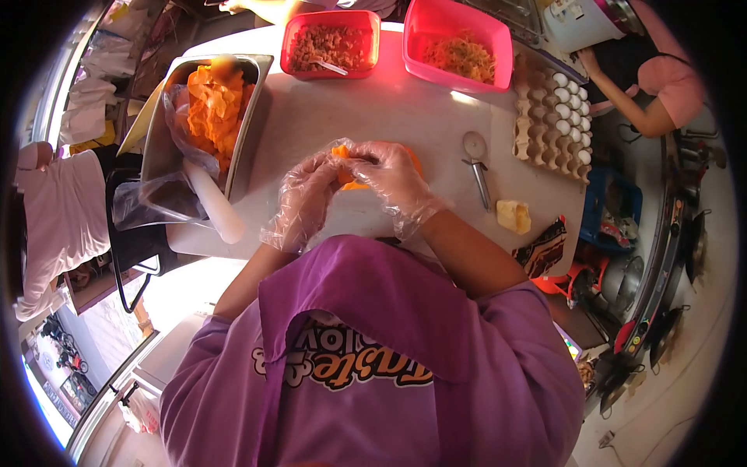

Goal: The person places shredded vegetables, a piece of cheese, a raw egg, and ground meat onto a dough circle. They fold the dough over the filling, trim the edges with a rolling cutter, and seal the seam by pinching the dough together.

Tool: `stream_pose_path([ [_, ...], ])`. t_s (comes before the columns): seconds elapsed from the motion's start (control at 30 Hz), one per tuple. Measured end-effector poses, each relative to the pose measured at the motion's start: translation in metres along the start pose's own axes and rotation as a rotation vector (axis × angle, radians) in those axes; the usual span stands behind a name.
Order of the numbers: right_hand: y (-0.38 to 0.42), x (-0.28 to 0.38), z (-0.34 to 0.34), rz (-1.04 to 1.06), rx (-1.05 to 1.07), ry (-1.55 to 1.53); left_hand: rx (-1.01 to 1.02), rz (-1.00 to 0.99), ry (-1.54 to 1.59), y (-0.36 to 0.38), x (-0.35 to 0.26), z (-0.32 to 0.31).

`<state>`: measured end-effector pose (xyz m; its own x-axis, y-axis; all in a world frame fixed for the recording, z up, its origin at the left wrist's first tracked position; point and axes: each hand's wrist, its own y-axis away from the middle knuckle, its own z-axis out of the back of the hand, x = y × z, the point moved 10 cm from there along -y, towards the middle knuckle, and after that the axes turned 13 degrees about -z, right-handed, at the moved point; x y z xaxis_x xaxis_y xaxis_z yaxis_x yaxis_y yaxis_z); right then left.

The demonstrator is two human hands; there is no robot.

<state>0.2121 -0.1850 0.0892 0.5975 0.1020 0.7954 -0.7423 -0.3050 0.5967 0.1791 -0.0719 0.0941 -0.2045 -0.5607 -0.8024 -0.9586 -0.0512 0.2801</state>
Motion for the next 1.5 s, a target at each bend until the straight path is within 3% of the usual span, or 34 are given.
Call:
stream_pose_path([
  [0.07, 0.000, 0.008, -0.004, 0.114, 0.041, 0.046, 0.005, 0.008, 0.056, 0.003, 0.001, -0.003],
  [0.27, 0.001, 0.013, -0.004, 0.188, -0.017, 0.123, 0.054, -0.064, -0.041, 0.004, -0.002, -0.007],
  [0.4, 0.002, 0.016, -0.003, 0.276, -0.083, 0.297, -0.019, -0.074, -0.011, 0.005, 0.007, 0.002],
  [0.53, 0.008, 0.023, -0.007, 0.221, -0.064, 0.213, -0.152, -0.122, 0.084, 0.005, 0.010, 0.006],
  [0.6, 0.014, 0.036, -0.014, 0.371, -0.040, 0.240, -0.129, -0.106, 0.099, 0.002, 0.019, 0.010],
  [0.93, 0.001, 0.013, -0.014, 0.158, -0.075, 0.220, -0.239, -0.074, 0.063, 0.000, 0.030, 0.019],
  [1.0, -0.013, -0.011, -0.011, 0.030, 0.039, -0.214, -0.254, -0.050, 0.071, 0.000, 0.032, 0.022],
  [1.17, -0.024, -0.034, -0.009, -0.111, 0.199, -0.579, -0.372, 0.088, 0.254, 0.000, 0.049, 0.034],
  [1.23, -0.030, -0.035, 0.003, -0.116, 0.237, -0.685, -0.222, 0.052, 0.370, -0.008, 0.055, 0.036],
  [1.3, -0.033, -0.018, 0.025, -0.020, 0.229, -0.603, -0.231, 0.026, 0.397, -0.009, 0.047, 0.040],
  [1.33, -0.035, -0.019, 0.051, -0.013, 0.073, -0.481, -0.239, -0.004, 0.424, -0.009, 0.041, 0.041],
  [1.37, -0.036, -0.021, 0.067, -0.016, 0.056, -0.486, -0.233, 0.013, 0.426, -0.006, 0.039, 0.042],
  [1.43, -0.033, -0.015, 0.112, 0.058, -0.233, -0.030, -0.315, -0.006, 0.370, -0.002, 0.031, 0.057],
  [1.5, -0.035, -0.034, 0.134, 0.034, -0.251, -0.027, -0.283, 0.002, 0.362, -0.004, 0.041, 0.079],
])
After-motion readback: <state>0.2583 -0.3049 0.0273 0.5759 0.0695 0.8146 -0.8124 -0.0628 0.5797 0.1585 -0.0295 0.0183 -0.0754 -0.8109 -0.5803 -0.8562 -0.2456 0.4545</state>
